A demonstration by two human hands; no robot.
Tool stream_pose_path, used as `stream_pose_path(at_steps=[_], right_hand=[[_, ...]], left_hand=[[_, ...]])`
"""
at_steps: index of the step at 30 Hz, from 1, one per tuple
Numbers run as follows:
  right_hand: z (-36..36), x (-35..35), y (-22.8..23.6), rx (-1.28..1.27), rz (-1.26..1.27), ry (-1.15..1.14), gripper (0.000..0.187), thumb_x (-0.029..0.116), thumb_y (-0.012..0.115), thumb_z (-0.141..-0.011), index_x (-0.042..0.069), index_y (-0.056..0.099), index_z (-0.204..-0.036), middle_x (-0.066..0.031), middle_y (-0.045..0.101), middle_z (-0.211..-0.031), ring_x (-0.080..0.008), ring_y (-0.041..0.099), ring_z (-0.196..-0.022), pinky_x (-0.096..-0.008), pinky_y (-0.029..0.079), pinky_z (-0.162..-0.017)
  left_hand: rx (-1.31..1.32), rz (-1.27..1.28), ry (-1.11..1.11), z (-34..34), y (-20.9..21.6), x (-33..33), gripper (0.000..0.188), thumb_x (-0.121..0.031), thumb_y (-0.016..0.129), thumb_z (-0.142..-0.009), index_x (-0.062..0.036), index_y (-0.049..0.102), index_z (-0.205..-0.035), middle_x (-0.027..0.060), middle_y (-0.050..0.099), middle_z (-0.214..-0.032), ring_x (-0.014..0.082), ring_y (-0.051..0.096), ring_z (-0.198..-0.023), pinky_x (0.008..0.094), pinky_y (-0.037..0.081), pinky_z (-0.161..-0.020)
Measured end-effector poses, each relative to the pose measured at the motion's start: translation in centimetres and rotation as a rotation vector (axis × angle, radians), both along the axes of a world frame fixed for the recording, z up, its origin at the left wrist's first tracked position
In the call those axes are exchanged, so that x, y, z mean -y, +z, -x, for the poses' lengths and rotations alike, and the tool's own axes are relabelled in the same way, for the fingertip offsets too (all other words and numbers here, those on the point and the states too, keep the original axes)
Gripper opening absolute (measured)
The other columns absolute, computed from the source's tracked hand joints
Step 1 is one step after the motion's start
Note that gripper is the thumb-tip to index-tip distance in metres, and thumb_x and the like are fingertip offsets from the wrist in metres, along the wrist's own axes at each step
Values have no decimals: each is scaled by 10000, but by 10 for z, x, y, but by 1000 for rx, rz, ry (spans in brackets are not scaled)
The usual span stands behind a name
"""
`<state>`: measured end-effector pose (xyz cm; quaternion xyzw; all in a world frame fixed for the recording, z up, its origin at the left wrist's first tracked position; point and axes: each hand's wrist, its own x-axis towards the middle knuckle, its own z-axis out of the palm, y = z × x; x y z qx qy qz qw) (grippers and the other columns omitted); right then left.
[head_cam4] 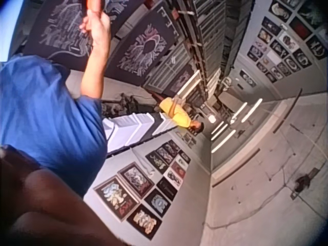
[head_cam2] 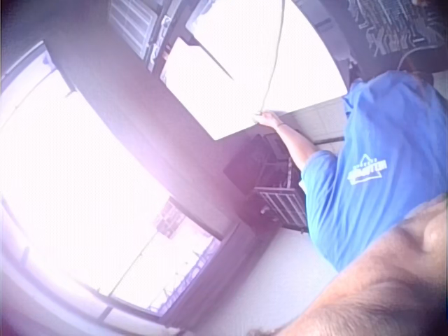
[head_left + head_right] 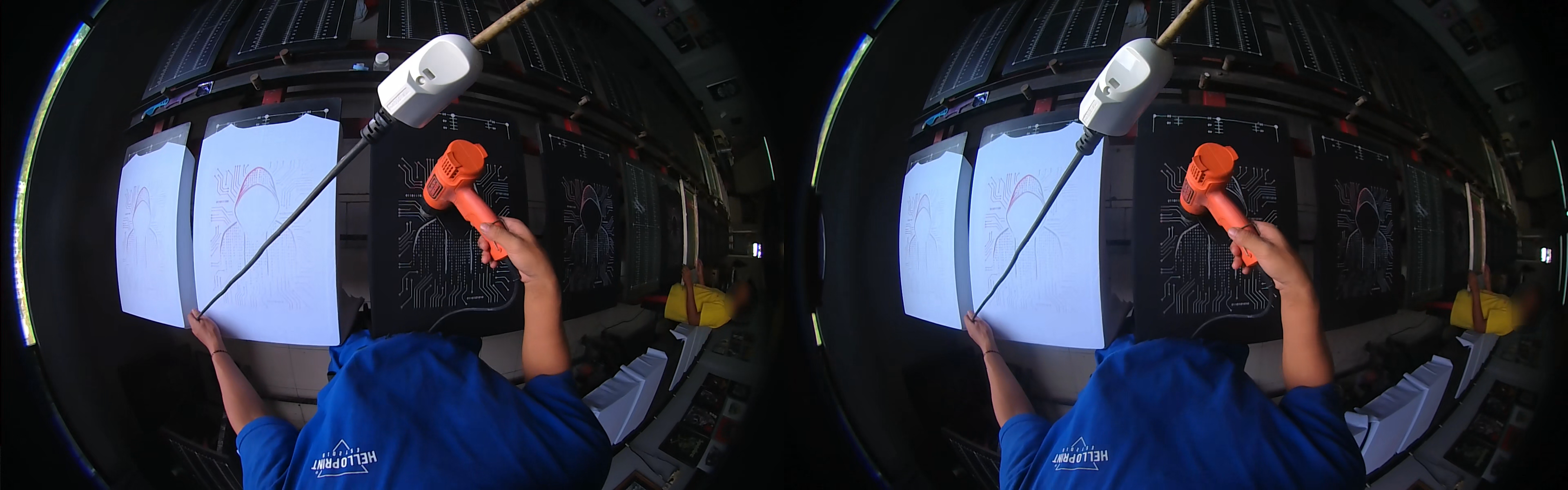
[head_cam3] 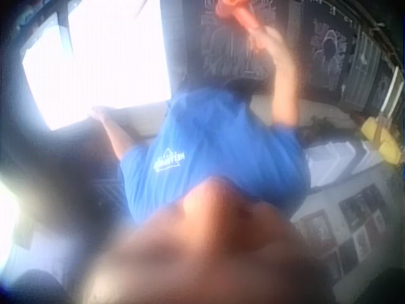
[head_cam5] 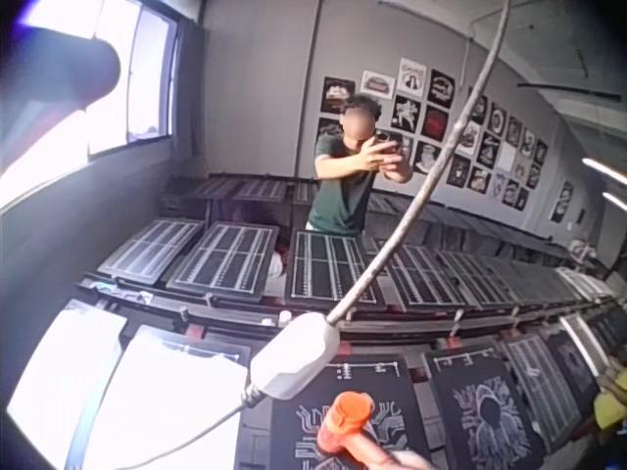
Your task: The person uses an orange heat gun to apply heat to white t-shirts laid out on a drying rack. The shirts feature a red circuit board design. The person moves the heat gun systematically across the surface of each shirt to cure the print. Another person in a yellow shirt is visible in the background working with a screen printing frame.
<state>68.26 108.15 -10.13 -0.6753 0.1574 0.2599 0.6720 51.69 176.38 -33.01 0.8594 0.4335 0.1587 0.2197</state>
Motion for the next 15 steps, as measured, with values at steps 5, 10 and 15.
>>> stream_pose_path(at_steps=[5, 10, 15], right_hand=[[1, -28, -11, 98, -44, 21, 301, 319, 611, -926, 23, 565, -953, -20, 584, -735, -97, 603, -607, -228, 482, -512], [-8, -38, -12, 53, -63, 97, 320, 327, 608, -929, 14, 556, -971, -14, 573, -731, -95, 602, -609, -227, 479, -515], [-3, -50, -7, 24, -38, 174, 329, 338, 634, -908, 19, 563, -940, -18, 578, -741, -92, 607, -618, -225, 476, -520]], left_hand=[[51, -42, -14, 0, -3, -6, 336, -243, 403, -1016, 60, 531, -946, 261, 580, -854, 394, 510, -760, 442, 417, -727], [80, -99, 25, 17, -8, -7, 333, -225, 412, -1006, 79, 544, -969, 257, 595, -929, 392, 545, -848, 437, 425, -784], [80, -154, 119, 37, -20, -6, 358, -240, 418, -1001, 81, 560, -1067, 257, 614, -1012, 406, 575, -959, 441, 439, -865]])
